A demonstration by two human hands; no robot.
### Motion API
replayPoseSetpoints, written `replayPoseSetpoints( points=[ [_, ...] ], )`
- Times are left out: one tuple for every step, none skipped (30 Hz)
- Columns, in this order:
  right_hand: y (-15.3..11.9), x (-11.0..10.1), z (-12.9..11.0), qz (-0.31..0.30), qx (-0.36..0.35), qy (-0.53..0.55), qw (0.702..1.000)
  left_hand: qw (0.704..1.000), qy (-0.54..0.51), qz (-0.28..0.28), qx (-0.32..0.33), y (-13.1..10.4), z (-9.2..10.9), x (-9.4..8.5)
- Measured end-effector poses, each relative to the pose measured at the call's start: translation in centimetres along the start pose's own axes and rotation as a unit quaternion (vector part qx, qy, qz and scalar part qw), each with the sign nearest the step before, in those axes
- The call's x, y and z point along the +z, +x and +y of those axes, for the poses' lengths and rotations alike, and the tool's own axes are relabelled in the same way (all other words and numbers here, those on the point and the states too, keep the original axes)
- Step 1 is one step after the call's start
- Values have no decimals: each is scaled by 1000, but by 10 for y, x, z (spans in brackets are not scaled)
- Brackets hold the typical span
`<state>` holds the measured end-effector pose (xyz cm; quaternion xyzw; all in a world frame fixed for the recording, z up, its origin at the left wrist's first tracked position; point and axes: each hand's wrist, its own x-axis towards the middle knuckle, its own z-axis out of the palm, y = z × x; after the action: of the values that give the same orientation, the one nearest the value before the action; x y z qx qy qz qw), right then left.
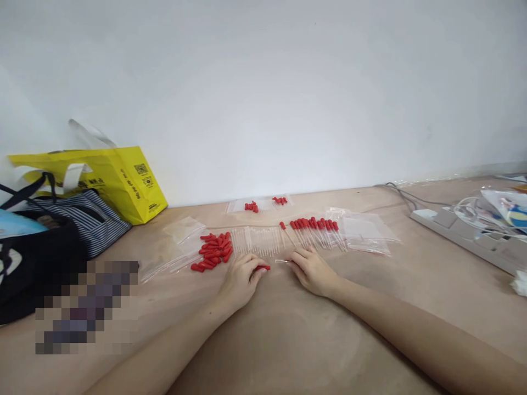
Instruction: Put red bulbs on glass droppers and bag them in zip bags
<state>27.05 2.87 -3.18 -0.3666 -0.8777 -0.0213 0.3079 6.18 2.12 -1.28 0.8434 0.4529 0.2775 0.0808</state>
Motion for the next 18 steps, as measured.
replayPoseSetpoints(
  points=[
    [0, 0, -1, 4, 1, 6, 1000, 1000, -7, 6, -2, 0, 1, 0],
    [1, 1, -2, 9, 0, 10, 1000, 1000, -11, 10, -7, 0, 1, 1],
    [1, 1, -3, 14, -1, 13, 1000, 1000, -13, 12, -13, -1, 2, 1],
    [2, 1, -5, 19, -3, 16, 1000, 1000, -13, 14, -20, -1, 2, 1],
    [2, 1, -6, 23, -6, 19, 1000, 999, -14, 14, -25, -1, 3, 1],
    [3, 2, -8, 28, -10, 22, 999, 999, -16, 15, -29, -2, 4, 1],
    [3, 2, -9, 33, -15, 23, 999, 999, -17, 15, -30, -2, 4, 1],
    [4, 2, -10, 36, -18, 23, 999, 999, -19, 16, -30, -2, 4, 1],
    [4, 3, -11, 38, -22, 22, 999, 999, -19, 17, -29, -2, 4, 2],
    [4, 3, -11, 40, -25, 21, 999, 999, -17, 19, -27, -2, 4, 2],
    [4, 4, -11, 42, -28, 21, 999, 999, -14, 21, -23, -2, 3, 2],
    [3, 4, -11, 43, -31, 22, 998, 1000, -10, 23, -17, -3, 2, 3],
    [3, 4, -11, 44, -35, 25, 998, 1000, -5, 25, -10, -3, 2, 3],
    [3, 4, -11, 44, -40, 28, 998, 1000, -2, 25, -1, -3, 1, 4],
    [3, 4, -11, 44, -44, 31, 998, 1000, 2, 25, 7, -3, 1, 4],
    [2, 4, -11, 44, -49, 34, 997, 1000, 5, 24, 14, -3, 1, 4],
    [2, 4, -11, 43, -55, 36, 997, 999, 7, 24, 20, -3, 1, 4],
    [2, 4, -11, 43, -63, 38, 996, 999, 9, 26, 25, -3, 2, 4]
  ],
)
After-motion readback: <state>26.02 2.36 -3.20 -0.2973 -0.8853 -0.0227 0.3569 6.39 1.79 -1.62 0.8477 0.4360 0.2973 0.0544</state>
